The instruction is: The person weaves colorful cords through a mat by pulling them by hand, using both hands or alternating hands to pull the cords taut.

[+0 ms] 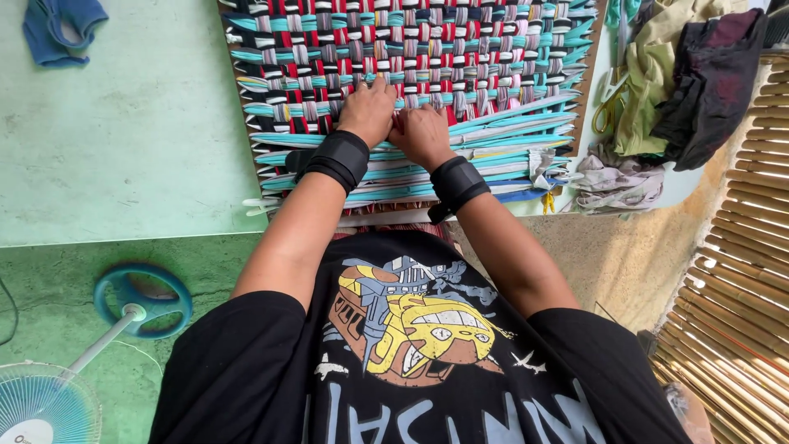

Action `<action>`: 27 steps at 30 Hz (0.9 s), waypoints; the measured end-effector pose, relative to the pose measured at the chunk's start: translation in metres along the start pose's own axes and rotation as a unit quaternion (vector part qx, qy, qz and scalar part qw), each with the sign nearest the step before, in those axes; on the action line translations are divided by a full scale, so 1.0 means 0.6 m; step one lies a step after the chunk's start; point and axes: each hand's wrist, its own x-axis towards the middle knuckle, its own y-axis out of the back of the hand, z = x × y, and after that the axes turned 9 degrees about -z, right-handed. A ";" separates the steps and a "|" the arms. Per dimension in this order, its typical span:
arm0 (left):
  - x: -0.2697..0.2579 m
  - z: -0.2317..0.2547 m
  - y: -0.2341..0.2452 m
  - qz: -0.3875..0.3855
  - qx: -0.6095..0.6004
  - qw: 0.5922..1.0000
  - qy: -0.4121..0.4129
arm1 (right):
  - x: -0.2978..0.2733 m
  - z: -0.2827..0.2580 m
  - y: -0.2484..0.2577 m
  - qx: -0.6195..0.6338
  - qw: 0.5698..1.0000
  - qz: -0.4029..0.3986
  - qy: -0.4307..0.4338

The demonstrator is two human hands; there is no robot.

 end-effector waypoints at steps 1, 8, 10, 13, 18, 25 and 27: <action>-0.002 0.005 0.006 -0.002 -0.002 1.000 -0.001 | -0.001 0.015 -0.006 0.000 1.000 -0.002 -0.002; -0.006 0.011 0.037 -0.039 0.004 0.999 0.008 | -0.016 0.053 0.052 -0.021 0.996 -0.075 -0.040; -0.010 0.013 0.035 -0.029 0.001 1.000 0.008 | -0.026 0.038 0.080 -0.069 0.993 -0.088 -0.043; -0.007 0.012 0.036 -0.023 -0.002 1.000 0.011 | -0.016 0.037 0.074 -0.113 0.993 -0.015 -0.015; -0.006 0.029 0.063 -0.088 -0.024 0.995 0.044 | 0.007 0.077 0.021 -0.069 0.996 -0.057 -0.024; 0.013 0.063 0.063 -0.086 -0.022 0.996 0.029 | -0.009 0.072 0.026 -0.014 1.000 -0.013 -0.021; 0.028 0.079 0.055 -0.025 0.005 1.000 -0.018 | -0.007 0.070 0.027 -0.003 0.999 -0.001 -0.036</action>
